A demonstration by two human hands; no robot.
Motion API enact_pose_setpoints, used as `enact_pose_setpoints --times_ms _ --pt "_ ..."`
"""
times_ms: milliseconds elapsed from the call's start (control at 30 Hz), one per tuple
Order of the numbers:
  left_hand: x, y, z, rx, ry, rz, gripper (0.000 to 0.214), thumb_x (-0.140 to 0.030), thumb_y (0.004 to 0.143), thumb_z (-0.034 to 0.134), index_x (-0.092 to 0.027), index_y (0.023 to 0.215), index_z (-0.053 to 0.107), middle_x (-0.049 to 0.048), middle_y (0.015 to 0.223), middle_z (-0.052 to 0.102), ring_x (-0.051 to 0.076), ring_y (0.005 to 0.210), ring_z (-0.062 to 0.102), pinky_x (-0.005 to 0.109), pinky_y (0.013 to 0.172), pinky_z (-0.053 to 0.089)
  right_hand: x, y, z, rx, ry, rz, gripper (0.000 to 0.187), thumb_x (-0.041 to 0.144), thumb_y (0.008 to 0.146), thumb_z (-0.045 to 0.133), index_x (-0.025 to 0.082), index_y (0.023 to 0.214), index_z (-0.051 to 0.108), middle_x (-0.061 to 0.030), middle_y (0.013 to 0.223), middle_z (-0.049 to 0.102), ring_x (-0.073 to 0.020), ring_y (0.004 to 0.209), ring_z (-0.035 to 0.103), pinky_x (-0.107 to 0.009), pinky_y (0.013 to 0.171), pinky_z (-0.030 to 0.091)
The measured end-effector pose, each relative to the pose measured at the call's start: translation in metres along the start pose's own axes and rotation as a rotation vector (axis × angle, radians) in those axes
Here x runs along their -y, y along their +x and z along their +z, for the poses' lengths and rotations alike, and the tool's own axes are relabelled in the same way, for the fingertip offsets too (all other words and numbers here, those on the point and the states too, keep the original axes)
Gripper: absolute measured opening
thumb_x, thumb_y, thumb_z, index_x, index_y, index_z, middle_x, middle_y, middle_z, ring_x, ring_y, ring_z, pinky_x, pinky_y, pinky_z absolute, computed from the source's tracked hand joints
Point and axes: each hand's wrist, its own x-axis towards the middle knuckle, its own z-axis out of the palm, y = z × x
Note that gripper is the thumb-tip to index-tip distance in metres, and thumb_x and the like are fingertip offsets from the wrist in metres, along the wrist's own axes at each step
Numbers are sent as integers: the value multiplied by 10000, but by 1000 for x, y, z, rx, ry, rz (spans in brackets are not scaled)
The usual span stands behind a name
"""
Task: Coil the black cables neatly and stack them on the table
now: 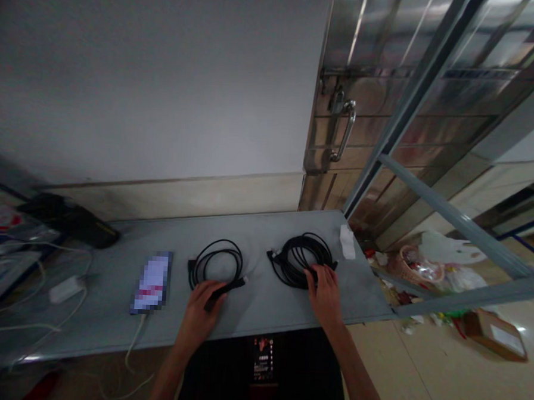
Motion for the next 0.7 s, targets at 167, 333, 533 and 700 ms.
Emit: enact_pose_setpoints --times_ms 167,333,533,700 --pt "5 -2 5 -11 -12 -2 242 -365 1106 654 -280 1272 808 103 1243 766 308 1181 723 527 1088 594 16 43 -34 -37 8 122 557 718 1150 418 209 1182 641 -92 837 774 -290 717 750 -414 690 553" --pt "5 -2 7 -51 19 -21 248 -405 1107 647 -266 1239 804 115 1219 763 313 1155 720 526 1060 592 68 68 -95 -260 107 260 608 832 1074 478 234 1066 590 -60 798 694 -240 683 666 -365 629 508" --pt "-9 1 2 -126 105 -13 268 -454 1084 689 -252 1208 814 128 1222 766 327 1168 702 551 1083 551 135 56 -156 -302 733 315 444 609 1110 659 279 912 438 108 641 381 -92 481 332 -225 451 286" --pt "-24 3 -11 -102 16 3 268 -446 1064 728 -257 1234 814 124 1253 781 330 1231 700 570 1149 520 169 33 -187 -318 1016 379 343 482 1100 725 278 920 517 111 608 333 -90 467 264 -218 454 313"
